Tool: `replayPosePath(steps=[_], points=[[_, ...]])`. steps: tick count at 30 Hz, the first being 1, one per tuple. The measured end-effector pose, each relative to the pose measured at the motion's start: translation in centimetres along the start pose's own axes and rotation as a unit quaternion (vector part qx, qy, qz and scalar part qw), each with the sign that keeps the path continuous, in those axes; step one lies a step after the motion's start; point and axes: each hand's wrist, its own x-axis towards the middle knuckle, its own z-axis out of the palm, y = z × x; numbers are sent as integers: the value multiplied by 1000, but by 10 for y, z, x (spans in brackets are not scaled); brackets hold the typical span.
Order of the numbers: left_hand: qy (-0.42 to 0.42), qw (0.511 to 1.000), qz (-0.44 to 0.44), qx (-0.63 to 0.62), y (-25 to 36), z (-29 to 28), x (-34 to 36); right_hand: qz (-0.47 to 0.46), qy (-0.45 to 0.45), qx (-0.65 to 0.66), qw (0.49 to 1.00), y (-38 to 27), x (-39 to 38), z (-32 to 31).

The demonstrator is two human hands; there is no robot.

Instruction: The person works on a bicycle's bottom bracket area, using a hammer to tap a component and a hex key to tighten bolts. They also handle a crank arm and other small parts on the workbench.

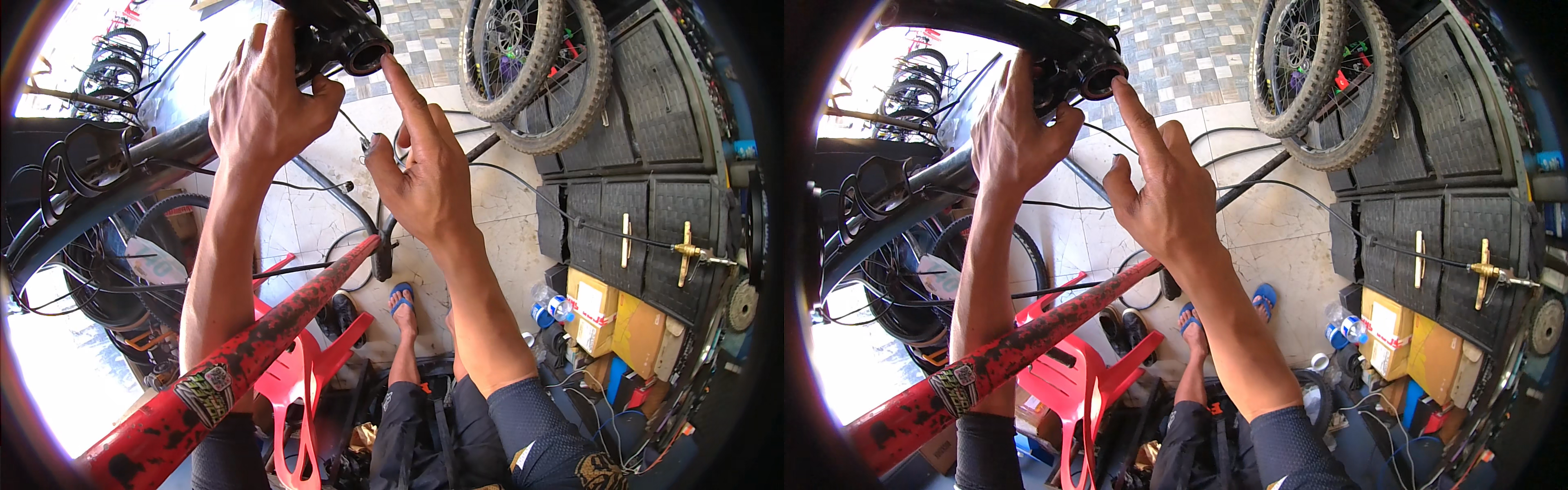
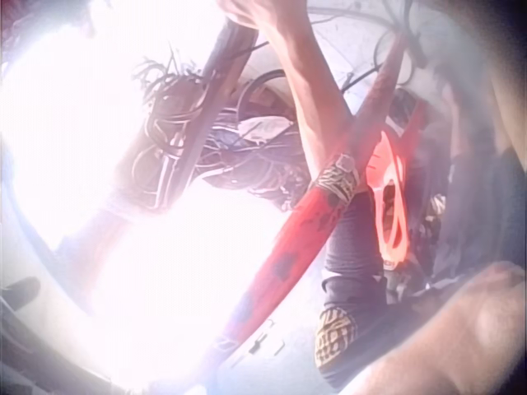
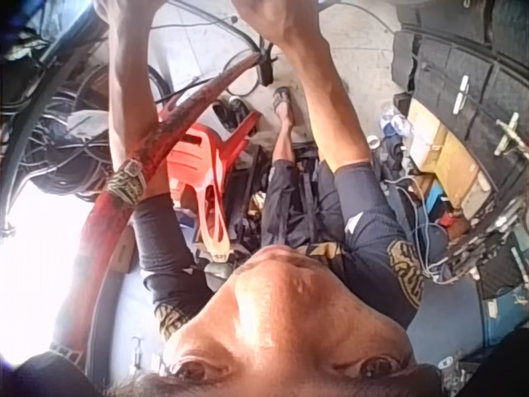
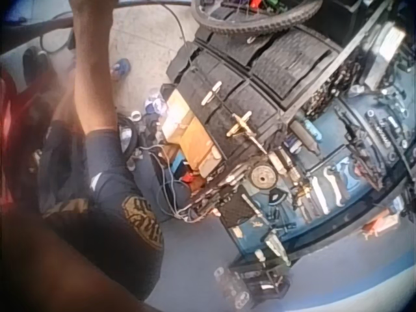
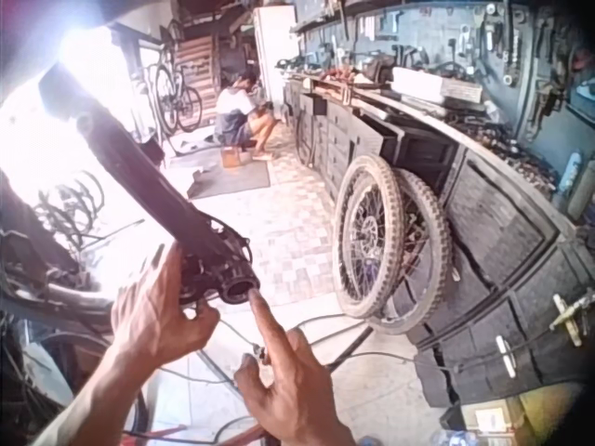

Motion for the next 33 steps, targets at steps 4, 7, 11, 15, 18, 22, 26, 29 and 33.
replayPosePath(steps=[4,7,11,15,18,22,26,29,33], points=[[10,1000,-4,-5,-1,2,-1,2,4,-24,1000,3,2,1],[9,1000,-11,-5,-2,3,-1,3,12,-9,1000,5,4,3],[9,1000,-10,-2,-2,3,-2,13,11,14,1000,5,4,4],[22,1000,-4,-10,-2,4,-2,4,11,21,1000,4,6,3],[27,1000,-5,-7,-3,5,-2,3,14,35,999,5,8,4],[11,1000,-12,-8,-3,4,-2,5,12,13,1000,5,9,1],[20,1000,-12,-3,-1,4,-1,-26,25,-67,997,3,11,-3],[17,1000,-12,-17,0,3,-1,-41,32,-134,990,1,14,-6],[11,1000,-14,-13,-1,3,-1,-50,-10,-186,981,0,16,-7]])
